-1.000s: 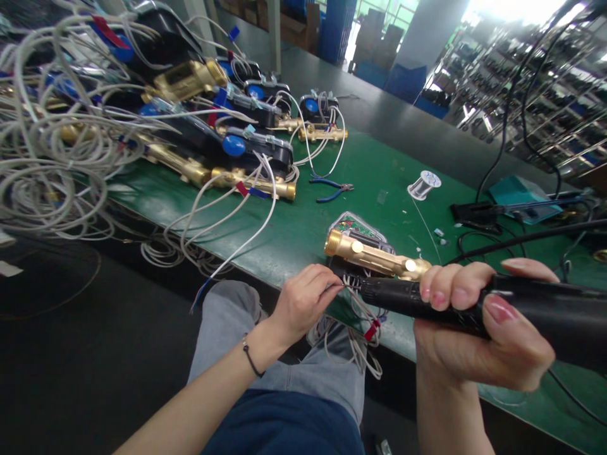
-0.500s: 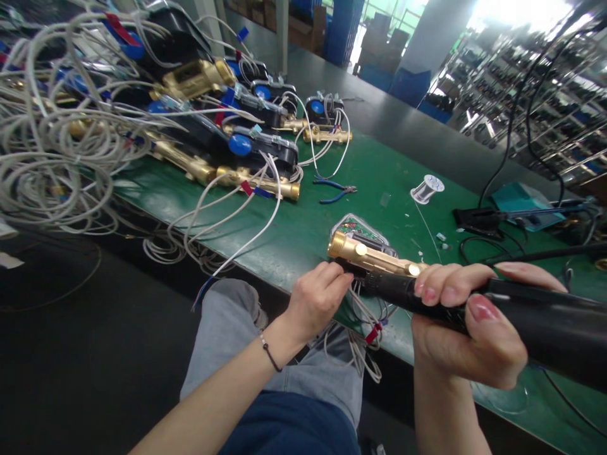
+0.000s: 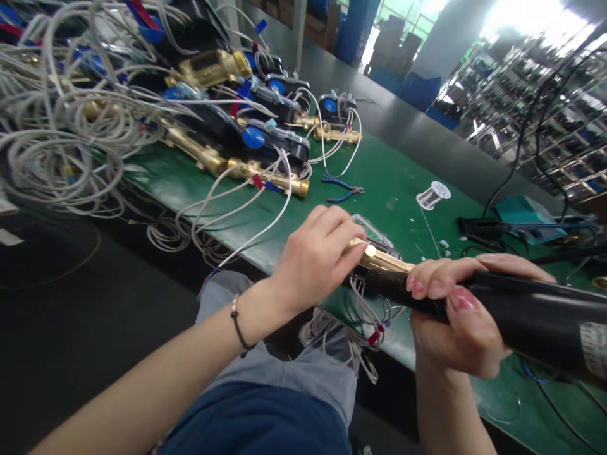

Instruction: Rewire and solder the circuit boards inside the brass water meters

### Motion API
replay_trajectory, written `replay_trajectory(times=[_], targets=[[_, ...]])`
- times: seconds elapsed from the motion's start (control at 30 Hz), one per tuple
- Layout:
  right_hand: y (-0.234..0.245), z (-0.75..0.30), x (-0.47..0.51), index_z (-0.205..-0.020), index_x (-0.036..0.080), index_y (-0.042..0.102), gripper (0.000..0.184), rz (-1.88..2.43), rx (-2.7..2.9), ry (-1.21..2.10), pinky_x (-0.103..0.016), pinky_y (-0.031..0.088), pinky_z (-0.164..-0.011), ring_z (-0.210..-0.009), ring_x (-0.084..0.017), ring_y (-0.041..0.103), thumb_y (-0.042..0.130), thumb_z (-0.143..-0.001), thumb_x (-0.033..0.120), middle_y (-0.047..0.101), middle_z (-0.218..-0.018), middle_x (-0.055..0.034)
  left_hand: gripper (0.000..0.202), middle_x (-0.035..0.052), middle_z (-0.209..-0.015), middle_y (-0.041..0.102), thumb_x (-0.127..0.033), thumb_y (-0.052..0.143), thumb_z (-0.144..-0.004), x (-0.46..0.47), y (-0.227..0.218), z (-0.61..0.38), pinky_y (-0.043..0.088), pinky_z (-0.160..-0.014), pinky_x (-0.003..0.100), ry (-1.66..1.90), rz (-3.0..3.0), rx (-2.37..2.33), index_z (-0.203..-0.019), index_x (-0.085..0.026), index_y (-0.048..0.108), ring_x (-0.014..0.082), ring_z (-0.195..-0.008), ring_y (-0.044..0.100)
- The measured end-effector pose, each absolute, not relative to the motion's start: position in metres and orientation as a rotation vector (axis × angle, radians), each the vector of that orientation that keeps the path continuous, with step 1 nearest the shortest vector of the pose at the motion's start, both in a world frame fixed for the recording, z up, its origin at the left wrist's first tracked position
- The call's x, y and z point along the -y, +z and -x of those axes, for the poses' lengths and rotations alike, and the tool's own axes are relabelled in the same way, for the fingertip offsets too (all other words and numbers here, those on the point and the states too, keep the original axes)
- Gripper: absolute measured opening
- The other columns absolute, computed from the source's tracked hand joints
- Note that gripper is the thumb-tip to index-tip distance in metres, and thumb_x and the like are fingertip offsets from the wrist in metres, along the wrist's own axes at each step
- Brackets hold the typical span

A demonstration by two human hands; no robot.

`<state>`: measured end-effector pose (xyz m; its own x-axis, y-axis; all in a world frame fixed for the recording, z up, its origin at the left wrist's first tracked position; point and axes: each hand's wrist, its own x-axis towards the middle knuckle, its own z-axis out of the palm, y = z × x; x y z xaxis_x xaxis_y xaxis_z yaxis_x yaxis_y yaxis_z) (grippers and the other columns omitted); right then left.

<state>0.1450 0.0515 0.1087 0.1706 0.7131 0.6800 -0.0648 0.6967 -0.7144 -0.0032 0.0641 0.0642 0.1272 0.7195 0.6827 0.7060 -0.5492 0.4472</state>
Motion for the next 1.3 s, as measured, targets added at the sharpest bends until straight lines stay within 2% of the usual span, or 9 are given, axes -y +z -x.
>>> replay_trajectory(times=[0.1, 0.23, 0.37, 0.47, 0.67, 0.9, 1.1, 1.2, 1.3], targets=[[0.113, -0.141, -0.053, -0.095, 0.017, 0.048, 0.034, 0.649, 1.361, 0.607, -0.032, 0.043, -0.045, -0.04, -0.011, 0.046, 0.053, -0.062, 0.012, 0.052, -0.054, 0.0095, 0.025, 0.0062, -0.086, 0.064, -0.038, 0.057, -0.086, -0.099, 0.088, 0.001, 0.044, -0.075, 0.032, 1.009, -2.553, -1.264, -0.083, -0.016, 0.068, 0.0197, -0.084, 0.055], [0.12, -0.135, -0.053, -0.09, 0.018, 0.05, 0.026, 0.719, 1.412, 0.604, -0.032, 0.043, -0.045, -0.04, -0.012, 0.048, 0.054, -0.065, 0.015, 0.052, -0.052, 0.009, 0.043, 0.0087, -0.061, 0.064, -0.052, 0.061, -0.079, -0.131, 0.104, -0.014, 0.037, -0.054, 0.027, 0.438, -2.497, -1.095, -0.064, -0.013, 0.07, 0.0171, -0.059, 0.056], [0.12, -0.128, -0.052, -0.09, 0.018, 0.049, 0.026, 0.674, 1.443, 0.586, -0.031, 0.043, -0.044, -0.041, -0.012, 0.049, 0.053, -0.065, 0.013, 0.054, -0.056, 0.0076, 0.04, 0.0094, -0.054, 0.063, -0.049, 0.07, -0.069, -0.147, 0.112, -0.026, 0.035, -0.049, 0.028, 0.241, -2.466, -0.944, -0.061, -0.01, 0.071, 0.0157, -0.048, 0.052], [0.118, -0.126, -0.052, -0.091, 0.017, 0.049, 0.032, 0.627, 1.457, 0.612, -0.031, 0.043, -0.043, -0.041, -0.011, 0.047, 0.053, -0.06, 0.007, 0.054, -0.059, 0.0074, 0.033, 0.0092, -0.055, 0.064, -0.042, 0.074, -0.063, -0.154, 0.112, -0.031, 0.036, -0.047, 0.028, 0.208, -2.451, -0.893, -0.063, -0.009, 0.071, 0.0161, -0.048, 0.052], [0.118, -0.123, -0.056, -0.089, 0.018, 0.048, 0.029, 0.638, 1.536, 0.707, -0.03, 0.043, -0.043, -0.041, -0.01, 0.047, 0.055, -0.063, 0.007, 0.053, -0.058, 0.0079, 0.026, 0.0077, -0.049, 0.062, -0.035, 0.076, -0.057, -0.16, 0.104, -0.036, 0.034, -0.042, 0.029, 0.33, -2.421, -0.888, -0.049, -0.013, 0.066, 0.0163, -0.043, 0.049], [0.116, -0.13, -0.057, -0.092, 0.018, 0.048, 0.029, 0.607, 1.607, 0.768, -0.029, 0.043, -0.043, -0.042, -0.01, 0.048, 0.056, -0.066, 0.008, 0.053, -0.058, 0.0074, 0.018, 0.0092, -0.052, 0.064, -0.028, 0.077, -0.055, -0.159, 0.109, -0.036, 0.039, -0.048, 0.03, 0.286, -2.373, -0.893, -0.054, -0.011, 0.069, 0.0178, -0.046, 0.051], [0.11, -0.131, -0.064, -0.096, 0.017, 0.049, 0.031, 0.616, 1.56, 0.775, -0.027, 0.041, -0.042, -0.04, -0.009, 0.045, 0.058, -0.066, 0.016, 0.052, -0.055, 0.0079, 0.031, 0.0019, -0.038, 0.051, -0.028, 0.08, -0.049, -0.16, 0.108, -0.036, 0.034, -0.045, 0.028, 0.309, -2.27, -0.944, -0.035, -0.016, 0.055, 0.0142, -0.041, 0.046], [0.115, -0.136, -0.062, -0.098, 0.018, 0.051, 0.031, 0.647, 1.494, 0.77, -0.029, 0.041, -0.044, -0.04, -0.01, 0.046, 0.055, -0.067, 0.017, 0.051, -0.055, 0.0076, 0.034, 0.0023, -0.039, 0.052, -0.038, 0.075, -0.059, -0.159, 0.11, -0.024, 0.033, -0.046, 0.027, 0.278, -2.248, -0.978, -0.04, -0.015, 0.059, 0.0139, -0.041, 0.046], [0.137, -0.161, -0.053, -0.094, 0.022, 0.054, 0.032, 0.712, 1.311, 0.748, -0.026, 0.035, -0.04, -0.038, -0.008, 0.04, 0.051, -0.063, 0.023, 0.047, -0.053, 0.0077, 0.039, 0.0035, -0.051, 0.059, -0.045, 0.056, -0.078, -0.149, 0.109, 0.002, 0.033, -0.048, 0.026, 0.365, -2.227, -1.075, -0.059, -0.013, 0.068, 0.0135, -0.046, 0.049]])
